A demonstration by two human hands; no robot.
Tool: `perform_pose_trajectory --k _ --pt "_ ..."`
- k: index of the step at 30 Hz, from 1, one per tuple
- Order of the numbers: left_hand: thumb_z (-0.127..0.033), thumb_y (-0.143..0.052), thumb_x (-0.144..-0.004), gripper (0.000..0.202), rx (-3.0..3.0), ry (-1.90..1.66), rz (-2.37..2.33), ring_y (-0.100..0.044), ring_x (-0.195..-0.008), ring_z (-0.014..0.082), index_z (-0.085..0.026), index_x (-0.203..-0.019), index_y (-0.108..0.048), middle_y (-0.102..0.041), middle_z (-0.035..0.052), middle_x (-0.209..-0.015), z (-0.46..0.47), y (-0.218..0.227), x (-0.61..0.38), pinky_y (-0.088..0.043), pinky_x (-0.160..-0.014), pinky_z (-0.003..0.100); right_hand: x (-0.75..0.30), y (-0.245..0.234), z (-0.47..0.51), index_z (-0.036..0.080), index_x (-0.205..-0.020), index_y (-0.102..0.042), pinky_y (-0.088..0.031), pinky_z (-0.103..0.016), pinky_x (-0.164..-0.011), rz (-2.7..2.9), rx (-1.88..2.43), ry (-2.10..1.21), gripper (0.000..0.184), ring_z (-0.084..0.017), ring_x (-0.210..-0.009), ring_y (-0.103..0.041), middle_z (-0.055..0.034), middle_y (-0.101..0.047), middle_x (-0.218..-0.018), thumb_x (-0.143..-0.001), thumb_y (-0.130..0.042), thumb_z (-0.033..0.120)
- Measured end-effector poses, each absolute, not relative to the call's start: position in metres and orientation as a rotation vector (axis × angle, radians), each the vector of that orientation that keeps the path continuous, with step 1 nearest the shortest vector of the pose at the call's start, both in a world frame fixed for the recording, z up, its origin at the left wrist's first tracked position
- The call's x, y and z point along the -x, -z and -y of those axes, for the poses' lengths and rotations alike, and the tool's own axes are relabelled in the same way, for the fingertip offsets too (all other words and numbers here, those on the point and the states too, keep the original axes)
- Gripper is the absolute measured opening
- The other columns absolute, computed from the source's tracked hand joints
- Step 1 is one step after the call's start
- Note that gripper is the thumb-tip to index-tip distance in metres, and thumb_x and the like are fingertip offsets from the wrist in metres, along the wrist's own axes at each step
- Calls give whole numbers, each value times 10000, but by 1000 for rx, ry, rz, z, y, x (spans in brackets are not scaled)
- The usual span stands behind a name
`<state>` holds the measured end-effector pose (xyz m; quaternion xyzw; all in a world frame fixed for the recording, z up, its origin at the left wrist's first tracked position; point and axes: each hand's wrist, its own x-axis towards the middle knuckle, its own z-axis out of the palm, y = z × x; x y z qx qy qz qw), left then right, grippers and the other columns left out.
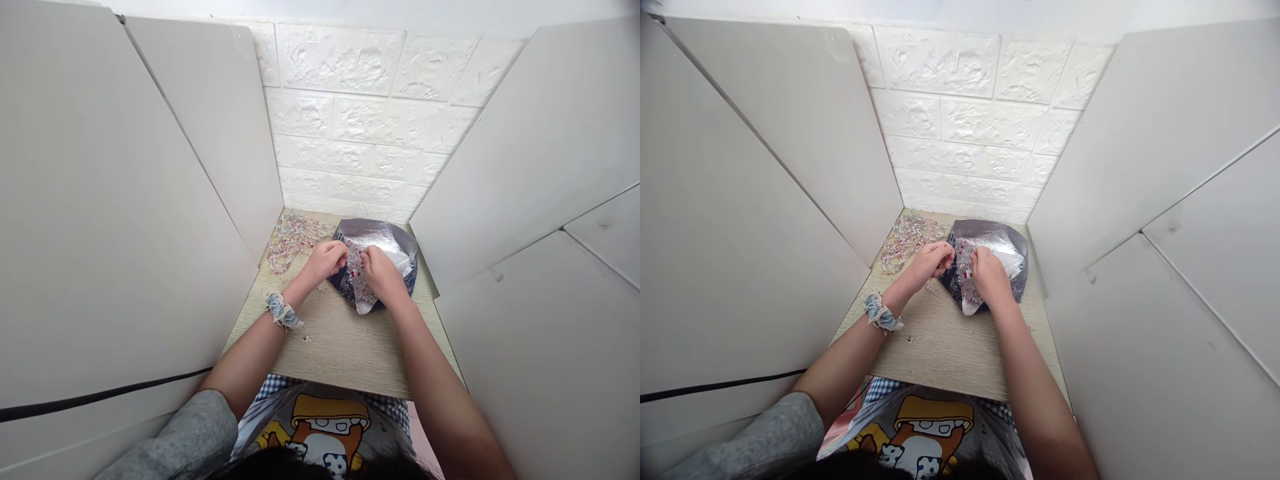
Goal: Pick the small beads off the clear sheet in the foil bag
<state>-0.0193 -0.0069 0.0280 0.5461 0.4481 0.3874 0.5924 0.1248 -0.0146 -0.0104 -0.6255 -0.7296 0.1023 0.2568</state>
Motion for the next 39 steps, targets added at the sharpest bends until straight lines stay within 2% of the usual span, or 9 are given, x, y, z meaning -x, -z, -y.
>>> perform_pose_trajectory --k 4,10,13,23,39 --pt "-162 -373 -708 172 -1286 -886 -1043 -284 -330 15 -141 -542 -410 -380 -46 -453 7 -28 19 -175 -346 170 -121 8 13 201 -760 -453 -377 -280 -594 1704 1438 -563 203 -153 -639 -465 -8 -495 -687 -836 -337 349" --pt "-190 -383 -691 156 -1345 -875 -1058 -297 -355 28 -143 -550 -430 -388 -47 -454 4 -24 20 -200 -372 181 -112 11 13 218 -833 -457 -448 -245 -591 1257 984 -1158 194 -100 -656 -511 -12 -501 -939 -769 -453 402" --pt "-219 -389 -688 168 -1414 -853 -1062 -308 -384 36 -146 -542 -430 -399 -45 -463 4 -21 20 -220 -397 188 -109 9 13 219 -802 -454 -443 -225 -578 1169 906 -1296 188 -88 -654 -514 -2 -512 -916 -748 -484 397" --pt "-298 -393 -702 252 -1760 -849 -1163 -354 -500 73 -150 -499 -413 -401 -39 -485 8 -20 22 -260 -483 203 -111 3 15 202 -740 -457 -423 -213 -557 1098 883 -1349 188 -81 -598 -481 10 -517 -774 -714 -533 372" --pt "-263 -389 -695 208 -1803 -817 -1174 -373 -524 84 -153 -532 -457 -411 -34 -507 8 -21 21 -279 -500 199 -113 -3 17 215 -756 -409 -447 -232 -597 1059 834 -1424 203 -88 -587 -522 27 -539 -676 -722 -533 372"
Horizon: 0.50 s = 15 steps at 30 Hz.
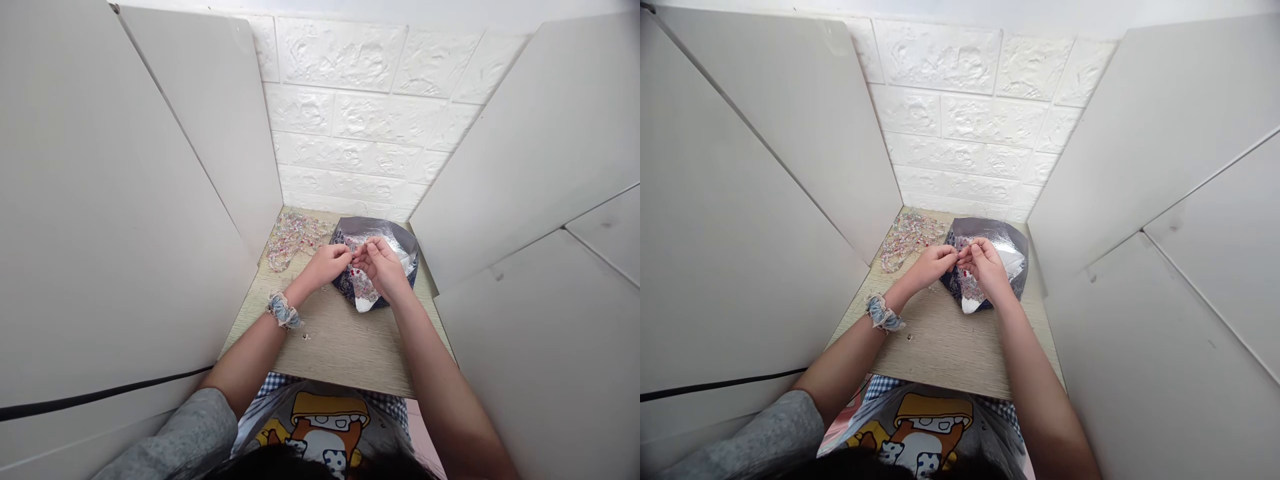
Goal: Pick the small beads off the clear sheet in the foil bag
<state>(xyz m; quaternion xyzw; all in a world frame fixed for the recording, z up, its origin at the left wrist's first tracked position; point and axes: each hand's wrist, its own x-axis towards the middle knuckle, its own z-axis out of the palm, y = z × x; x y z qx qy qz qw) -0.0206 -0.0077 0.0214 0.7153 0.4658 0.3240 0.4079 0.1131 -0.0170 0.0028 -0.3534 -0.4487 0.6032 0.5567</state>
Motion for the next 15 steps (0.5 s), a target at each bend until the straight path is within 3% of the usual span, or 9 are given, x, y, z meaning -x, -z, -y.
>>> perform_pose_trajectory --k 15 --pt "-263 -369 -702 209 -1807 -799 -1155 -381 -526 80 -150 -547 -451 -423 -32 -519 7 -21 21 -289 -510 200 -115 -3 16 208 -740 -433 -461 -207 -583 966 776 -1440 224 -79 -564 -536 40 -555 -633 -698 -590 362"
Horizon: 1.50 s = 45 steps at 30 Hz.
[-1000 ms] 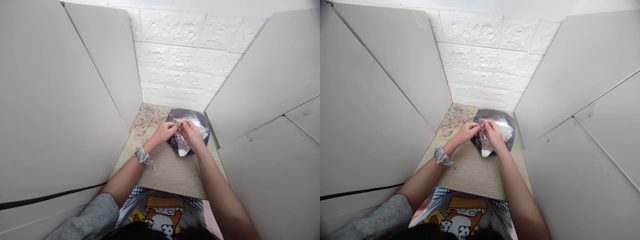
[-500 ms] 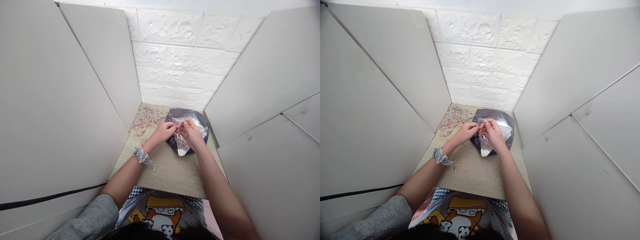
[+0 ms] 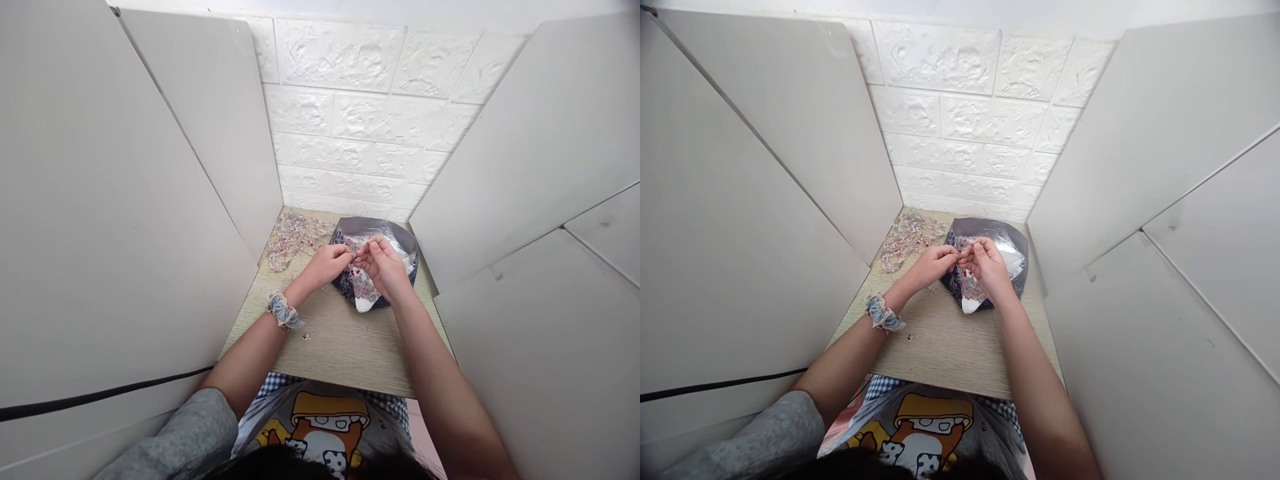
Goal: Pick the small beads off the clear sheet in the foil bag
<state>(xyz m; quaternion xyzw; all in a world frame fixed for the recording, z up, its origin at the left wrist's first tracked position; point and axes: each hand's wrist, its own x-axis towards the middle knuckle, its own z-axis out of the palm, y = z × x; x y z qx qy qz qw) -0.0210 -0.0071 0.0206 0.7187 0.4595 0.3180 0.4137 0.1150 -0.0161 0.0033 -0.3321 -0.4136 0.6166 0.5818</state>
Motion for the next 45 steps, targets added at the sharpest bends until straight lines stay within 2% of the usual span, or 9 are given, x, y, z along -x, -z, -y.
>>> perform_pose_trajectory --k 6,9,12,14,18,20,25,35,45 --pt "-259 -371 -696 204 -1806 -788 -1160 -391 -494 69 -143 -560 -469 -446 -31 -526 6 -19 22 -307 -486 192 -119 -4 17 211 -741 -458 -465 -191 -593 932 726 -1435 202 -74 -579 -538 37 -561 -653 -704 -603 346" --pt "-220 -345 -688 218 -1731 -758 -1156 -399 -432 56 -145 -721 -547 -520 -19 -603 6 -16 22 -314 -436 187 -119 -6 18 209 -734 -459 -464 -188 -587 939 714 -1474 198 -74 -578 -539 37 -561 -652 -705 -605 340" --pt "-168 -313 -672 347 -1672 -765 -1104 -407 -390 36 -156 -925 -550 -593 12 -831 5 -14 22 -328 -402 187 -118 -7 19 208 -732 -458 -461 -182 -579 958 730 -1520 198 -73 -579 -543 34 -565 -655 -710 -603 341" --pt "-157 -309 -672 367 -1659 -770 -1060 -403 -376 28 -157 -957 -542 -592 19 -888 5 -14 23 -330 -391 187 -117 -7 20 208 -735 -457 -458 -177 -578 971 739 -1542 200 -73 -585 -547 33 -567 -662 -712 -600 345" --pt "-215 -345 -712 284 -1649 -707 -1046 -395 -371 47 -138 -895 -548 -524 -16 -615 5 -17 22 -315 -389 184 -118 -6 20 208 -737 -462 -461 -185 -588 997 737 -1537 196 -76 -596 -549 31 -566 -674 -716 -595 350" --pt "-236 -381 -717 227 -1662 -713 -1053 -398 -411 50 -130 -819 -553 -492 -24 -575 4 -17 22 -317 -420 181 -119 -5 19 206 -728 -469 -462 -189 -596 1005 739 -1513 191 -75 -598 -547 31 -563 -678 -717 -595 350" --pt "-325 -458 -719 223 -1722 -838 -1096 -412 -551 66 -119 -678 -536 -485 -21 -594 1 -13 21 -324 -522 188 -121 -4 17 205 -717 -496 -460 -191 -615 1008 777 -1462 191 -71 -604 -543 31 -562 -685 -698 -613 355" --pt "-382 -479 -724 302 -1771 -956 -1111 -465 -586 85 -116 -760 -619 -576 12 -651 0 -12 25 -345 -547 203 -122 2 14 215 -743 -585 -450 -233 -666 1092 938 -1413 169 -87 -635 -531 26 -573 -698 -644 -658 330" --pt "-372 -524 -694 305 -1733 -1005 -1107 -555 -671 116 -116 -780 -668 -656 45 -739 4 -17 25 -398 -596 206 -124 6 13 214 -746 -588 -444 -248 -686 1141 952 -1379 160 -93 -652 -524 28 -564 -705 -642 -662 310"
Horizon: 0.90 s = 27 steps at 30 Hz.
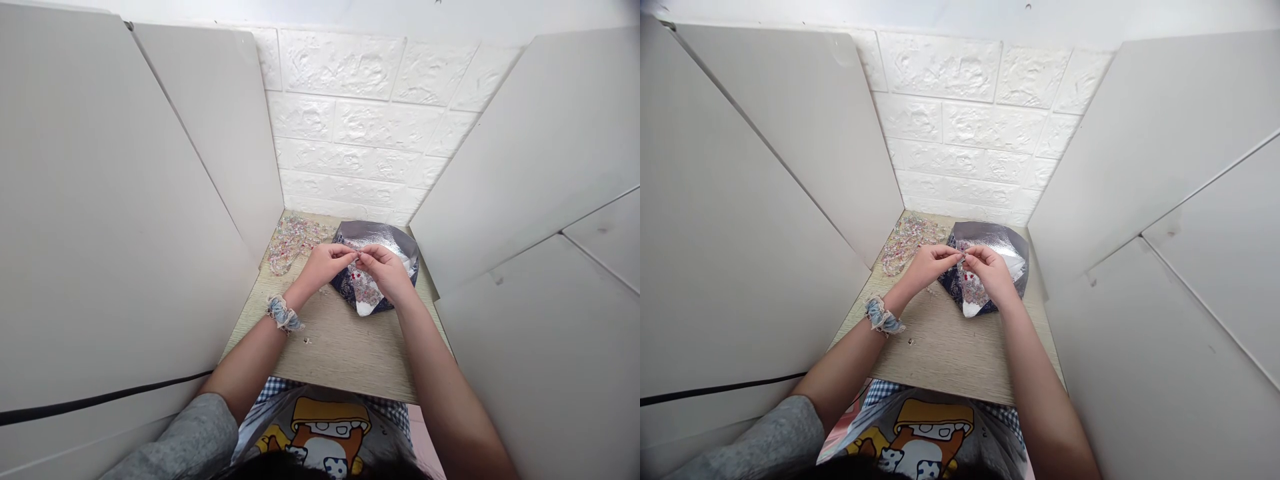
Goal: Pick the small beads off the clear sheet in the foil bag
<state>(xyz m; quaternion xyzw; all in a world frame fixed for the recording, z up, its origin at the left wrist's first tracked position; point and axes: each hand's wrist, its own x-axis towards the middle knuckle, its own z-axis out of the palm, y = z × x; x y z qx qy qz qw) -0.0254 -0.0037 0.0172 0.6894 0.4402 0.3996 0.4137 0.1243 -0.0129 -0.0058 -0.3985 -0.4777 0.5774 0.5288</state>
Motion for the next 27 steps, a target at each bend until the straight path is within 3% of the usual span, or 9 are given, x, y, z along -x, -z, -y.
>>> perform_pose_trajectory --k 27 --pt "-402 -531 -686 330 -1608 -863 -1036 -360 -435 41 -110 -765 -662 -477 -28 -482 7 -25 27 -290 -441 181 -122 0 17 216 -706 -579 -471 -251 -738 1068 861 -1496 195 -95 -707 -552 32 -577 -706 -588 -712 297"
